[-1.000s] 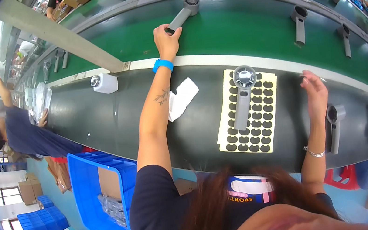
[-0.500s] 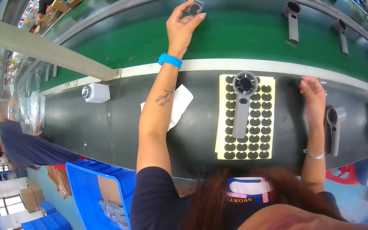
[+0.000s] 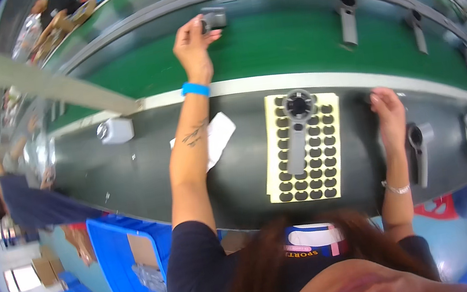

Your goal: The person takes portable fan bodies from a conveyor line, peels adhesive pads from a backing sheet by hand, and applies the pads onto the bottom of each fan.

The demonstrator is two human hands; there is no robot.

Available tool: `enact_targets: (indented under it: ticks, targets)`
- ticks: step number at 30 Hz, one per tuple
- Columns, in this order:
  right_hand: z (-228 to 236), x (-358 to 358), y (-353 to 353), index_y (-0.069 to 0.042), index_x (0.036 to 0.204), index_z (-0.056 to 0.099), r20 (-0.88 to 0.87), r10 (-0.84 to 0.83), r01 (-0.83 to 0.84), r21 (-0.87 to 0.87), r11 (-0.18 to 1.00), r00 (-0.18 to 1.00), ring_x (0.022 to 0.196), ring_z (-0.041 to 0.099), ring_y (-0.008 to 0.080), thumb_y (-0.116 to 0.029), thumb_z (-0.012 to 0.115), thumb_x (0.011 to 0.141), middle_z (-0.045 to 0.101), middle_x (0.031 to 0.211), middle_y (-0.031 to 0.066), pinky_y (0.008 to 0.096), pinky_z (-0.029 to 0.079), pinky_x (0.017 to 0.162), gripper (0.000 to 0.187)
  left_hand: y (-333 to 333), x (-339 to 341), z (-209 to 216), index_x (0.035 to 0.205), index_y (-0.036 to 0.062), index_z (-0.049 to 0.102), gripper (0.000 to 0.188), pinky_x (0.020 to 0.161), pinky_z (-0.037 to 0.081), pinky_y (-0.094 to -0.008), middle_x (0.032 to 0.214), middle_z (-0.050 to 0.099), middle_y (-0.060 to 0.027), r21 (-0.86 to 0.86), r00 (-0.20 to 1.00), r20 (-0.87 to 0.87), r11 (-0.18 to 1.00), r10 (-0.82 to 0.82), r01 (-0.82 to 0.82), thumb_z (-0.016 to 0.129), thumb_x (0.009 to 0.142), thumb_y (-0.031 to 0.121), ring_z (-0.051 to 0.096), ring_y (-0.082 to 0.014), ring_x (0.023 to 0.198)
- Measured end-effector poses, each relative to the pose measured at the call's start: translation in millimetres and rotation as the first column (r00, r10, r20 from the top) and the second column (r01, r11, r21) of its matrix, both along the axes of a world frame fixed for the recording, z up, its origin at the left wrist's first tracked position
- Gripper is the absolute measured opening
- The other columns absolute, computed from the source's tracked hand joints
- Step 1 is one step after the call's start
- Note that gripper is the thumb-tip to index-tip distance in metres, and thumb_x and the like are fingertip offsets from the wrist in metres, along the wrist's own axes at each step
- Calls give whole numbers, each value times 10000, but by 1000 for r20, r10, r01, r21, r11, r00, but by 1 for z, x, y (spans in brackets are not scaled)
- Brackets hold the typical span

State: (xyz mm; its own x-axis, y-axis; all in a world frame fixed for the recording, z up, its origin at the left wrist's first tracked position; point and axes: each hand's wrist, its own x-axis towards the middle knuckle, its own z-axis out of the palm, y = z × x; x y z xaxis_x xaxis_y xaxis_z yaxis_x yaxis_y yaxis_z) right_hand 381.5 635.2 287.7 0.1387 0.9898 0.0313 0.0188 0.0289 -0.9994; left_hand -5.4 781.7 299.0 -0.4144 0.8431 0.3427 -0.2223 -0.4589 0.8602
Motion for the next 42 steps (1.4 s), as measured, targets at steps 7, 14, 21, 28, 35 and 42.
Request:
enact_targets:
  ticks: [7, 14, 21, 28, 35, 42]
  targets:
    - [-21, 27, -5, -26, 1072, 580, -84, 49, -48, 11, 999, 995, 786, 521, 71, -66, 613, 878, 585, 912, -2, 197, 412, 704, 200, 8, -12, -14, 944, 9, 587, 206, 490, 532, -285, 1007, 638, -140, -44, 939, 345, 999, -2, 19, 612, 899, 208, 636, -213, 574]
    - [-24, 23, 1, -28, 1076, 573, -177, 79, -80, 3, 997, 981, 757, 541, 76, -72, 604, 890, 587, 907, 1, 192, 444, 689, 194, -10, -40, -21, 1108, -29, 577, 287, 572, 549, -312, 937, 613, -92, 43, 894, 444, 998, -58, 44, 572, 924, 191, 643, -215, 599]
    - [-19, 26, -7, -28, 1078, 566, -84, 25, -25, 4, 1000, 996, 822, 555, 89, -121, 591, 910, 580, 933, 5, 206, 429, 711, 195, -67, -63, -28, 1273, -4, 466, 404, 514, 524, -269, 1231, 549, -152, -326, 972, -176, 922, 156, -207, 557, 884, 59, 641, -188, 602]
    - [1, 0, -4, -5, 996, 615, -18, 2, 1, 135, 991, 1000, 871, 580, 107, -114, 612, 889, 621, 936, 30, 233, 436, 737, 153, -180, -3, -7, 1041, -5, 602, 204, 680, 479, -228, 964, 636, -51, -345, 909, -384, 938, -164, 24, 560, 915, 149, 576, -89, 736]
    - [4, 6, -9, -2, 1015, 614, -6, -72, 72, 204, 976, 997, 820, 563, 73, -61, 629, 862, 612, 891, 16, 198, 415, 719, 165, -265, 96, -3, 899, 15, 588, 392, 654, 444, -332, 850, 547, -99, -290, 585, -791, 951, -178, -104, 774, 711, 304, 527, -226, 763]
    - [43, -14, -44, 6, 982, 616, -67, -65, 82, 293, 953, 996, 803, 552, 71, -54, 637, 859, 605, 872, 7, 195, 427, 748, 139, -270, 131, -20, 868, -18, 560, 378, 680, 433, -391, 862, 528, -131, -277, 469, -868, 942, -161, -191, 729, 757, 301, 508, -300, 802]
